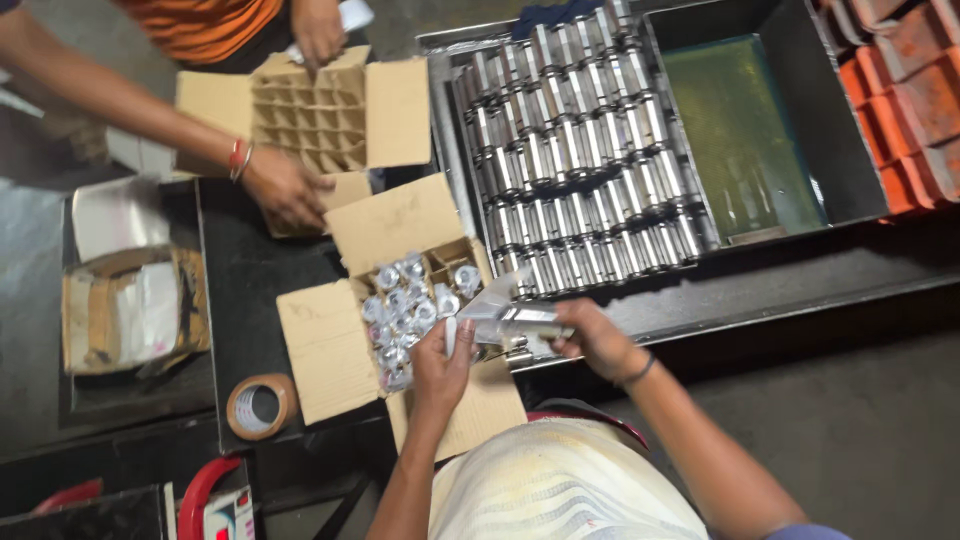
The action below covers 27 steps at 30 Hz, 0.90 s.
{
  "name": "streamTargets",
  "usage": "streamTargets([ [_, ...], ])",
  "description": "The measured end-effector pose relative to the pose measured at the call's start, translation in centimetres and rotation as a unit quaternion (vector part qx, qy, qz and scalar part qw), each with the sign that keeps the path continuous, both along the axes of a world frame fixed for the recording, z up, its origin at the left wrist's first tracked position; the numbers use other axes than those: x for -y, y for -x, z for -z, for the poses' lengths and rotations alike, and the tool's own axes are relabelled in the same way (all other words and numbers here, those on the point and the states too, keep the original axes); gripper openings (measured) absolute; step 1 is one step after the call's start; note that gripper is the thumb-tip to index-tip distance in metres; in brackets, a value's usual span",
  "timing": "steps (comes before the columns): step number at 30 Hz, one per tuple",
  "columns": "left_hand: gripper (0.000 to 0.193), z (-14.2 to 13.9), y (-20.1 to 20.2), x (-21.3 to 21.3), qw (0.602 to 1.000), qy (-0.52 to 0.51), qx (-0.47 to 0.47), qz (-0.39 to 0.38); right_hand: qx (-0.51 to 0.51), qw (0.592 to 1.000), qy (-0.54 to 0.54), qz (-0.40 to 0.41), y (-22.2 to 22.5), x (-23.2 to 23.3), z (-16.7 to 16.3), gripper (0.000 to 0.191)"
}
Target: The person wraps cylindrical metal parts in plastic sleeves and places them one by one into a compartmented cardboard box. They then fold the box flaps, tape it shut, and carry the closed box to a stack of finished boxes in the packing area.
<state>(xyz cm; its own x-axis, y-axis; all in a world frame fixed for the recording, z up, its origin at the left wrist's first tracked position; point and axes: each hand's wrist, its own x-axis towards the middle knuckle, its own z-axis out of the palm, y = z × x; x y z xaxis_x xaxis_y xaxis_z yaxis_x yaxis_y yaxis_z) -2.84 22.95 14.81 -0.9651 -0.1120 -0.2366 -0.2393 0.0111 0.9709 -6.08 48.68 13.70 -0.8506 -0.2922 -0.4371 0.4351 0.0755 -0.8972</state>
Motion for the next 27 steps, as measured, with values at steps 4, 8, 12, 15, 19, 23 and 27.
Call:
streamTargets([
  [4,0.014,2.4,-1.6,-0.4,0.947,0.147,-0.27,0.09,-0.404,0.872,-0.253,-0.112,-1.9,4.9,-0.9,0.033],
  [8,0.012,5.1,-2.3,1.5,0.967,-0.245,0.013,0.07,-0.3,0.947,-0.088,-0.071,-1.5,8.9,0.6,0.031],
  [12,0.011,6.6,-3.8,6.9,0.901,-0.411,0.119,-0.068,0.172,0.974,0.055,-0.135,-3.8,10.6,0.5,0.038],
  [15,0.015,7.1,-6.0,10.6,0.931,-0.32,0.139,-0.109,-0.158,0.97,-0.072,-0.171,-4.4,10.2,0.1,0.046],
  [19,0.018,7.9,-7.6,12.8,0.902,-0.364,0.11,-0.205,-0.395,0.907,-0.144,0.002,0.8,11.6,2.7,0.039],
  [23,0.024,8.7,-7.7,12.8,0.884,-0.394,0.113,-0.226,-0.159,0.882,-0.44,-0.058,10.3,15.5,6.9,0.045],
  [27,0.018,9.1,-7.7,12.4,0.891,-0.367,0.136,-0.231,-0.161,0.907,-0.321,-0.22,16.5,15.4,6.7,0.062],
])
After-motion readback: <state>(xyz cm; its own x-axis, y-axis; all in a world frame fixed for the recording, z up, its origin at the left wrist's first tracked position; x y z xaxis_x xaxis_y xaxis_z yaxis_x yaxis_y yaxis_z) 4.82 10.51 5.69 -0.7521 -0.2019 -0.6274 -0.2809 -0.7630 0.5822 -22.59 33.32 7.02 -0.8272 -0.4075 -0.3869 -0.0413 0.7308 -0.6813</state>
